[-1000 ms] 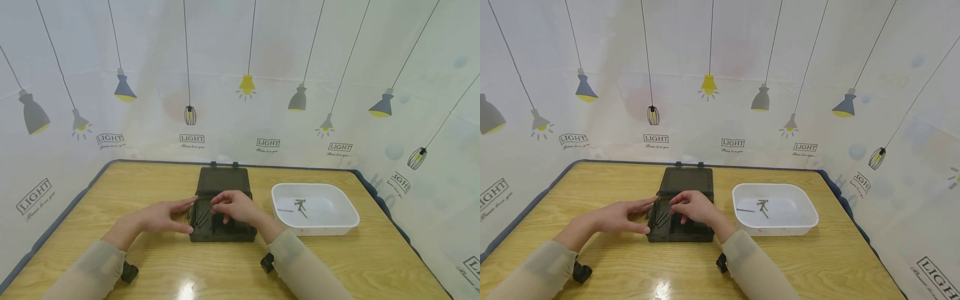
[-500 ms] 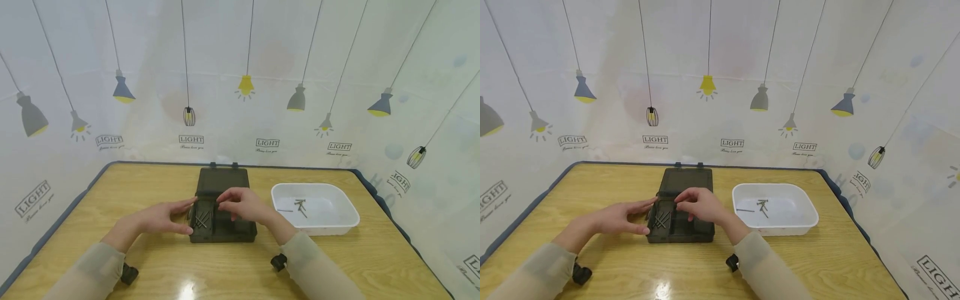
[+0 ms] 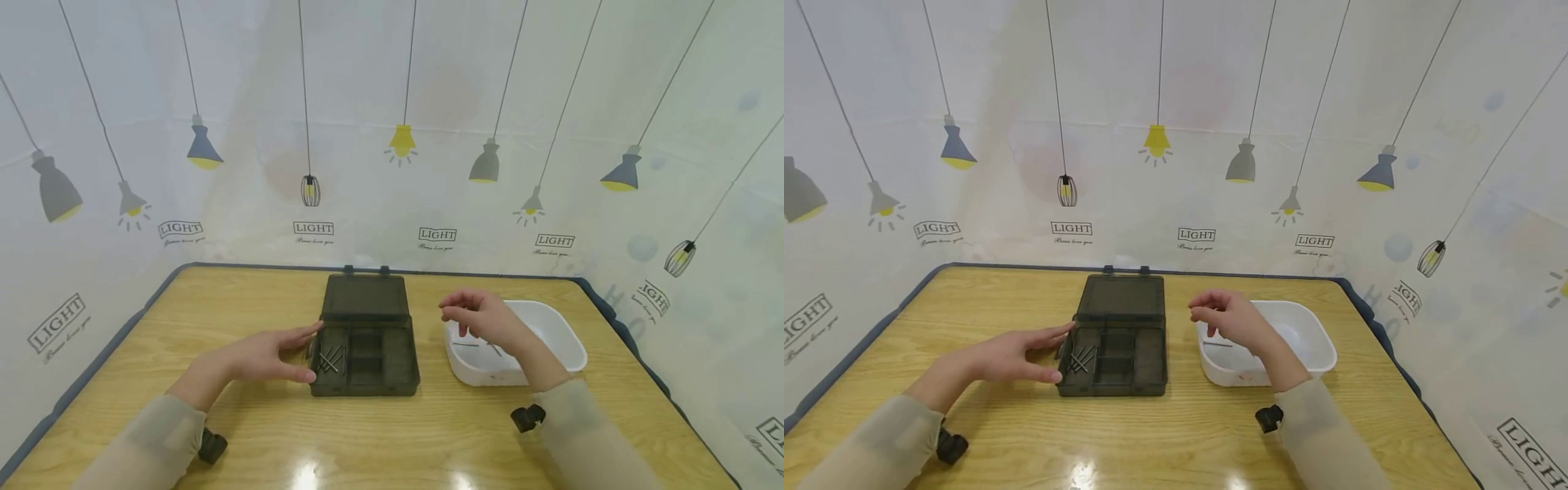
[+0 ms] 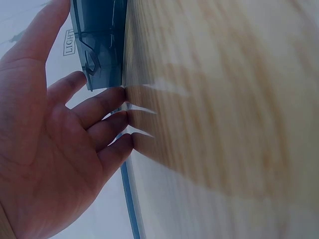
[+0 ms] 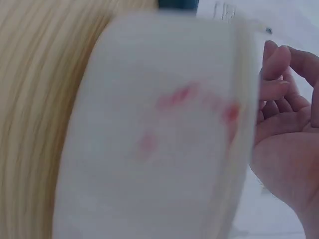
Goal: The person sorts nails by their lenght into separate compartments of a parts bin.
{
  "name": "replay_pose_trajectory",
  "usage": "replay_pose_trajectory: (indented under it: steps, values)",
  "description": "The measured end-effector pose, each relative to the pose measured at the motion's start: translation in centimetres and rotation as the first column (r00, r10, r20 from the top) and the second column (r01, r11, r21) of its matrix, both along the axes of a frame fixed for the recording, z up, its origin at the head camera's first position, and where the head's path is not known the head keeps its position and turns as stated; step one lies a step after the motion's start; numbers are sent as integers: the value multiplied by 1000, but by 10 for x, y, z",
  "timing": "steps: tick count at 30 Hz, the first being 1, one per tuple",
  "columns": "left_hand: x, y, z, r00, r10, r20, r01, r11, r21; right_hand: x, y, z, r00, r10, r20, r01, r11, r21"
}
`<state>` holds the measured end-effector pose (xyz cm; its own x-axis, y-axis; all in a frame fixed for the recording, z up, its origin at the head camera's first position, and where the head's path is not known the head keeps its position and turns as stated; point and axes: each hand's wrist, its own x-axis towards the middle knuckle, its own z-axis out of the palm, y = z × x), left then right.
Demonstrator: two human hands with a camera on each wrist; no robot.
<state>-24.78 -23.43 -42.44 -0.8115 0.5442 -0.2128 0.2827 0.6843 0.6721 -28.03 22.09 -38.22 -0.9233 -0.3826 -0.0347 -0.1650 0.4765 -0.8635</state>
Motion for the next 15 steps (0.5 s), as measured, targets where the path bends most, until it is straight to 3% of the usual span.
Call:
replay_pose_trajectory:
  steps: [7, 15]
  values:
    - [-1, 0, 0, 1000, -2, 7, 2, 1000, 1, -15, 46, -18, 999, -33, 42, 28, 993, 116]
    - [-1, -1, -1, 1000, -4, 11, 4, 1000, -1, -26, 59, -32, 996, -49, 77, 35, 983, 182]
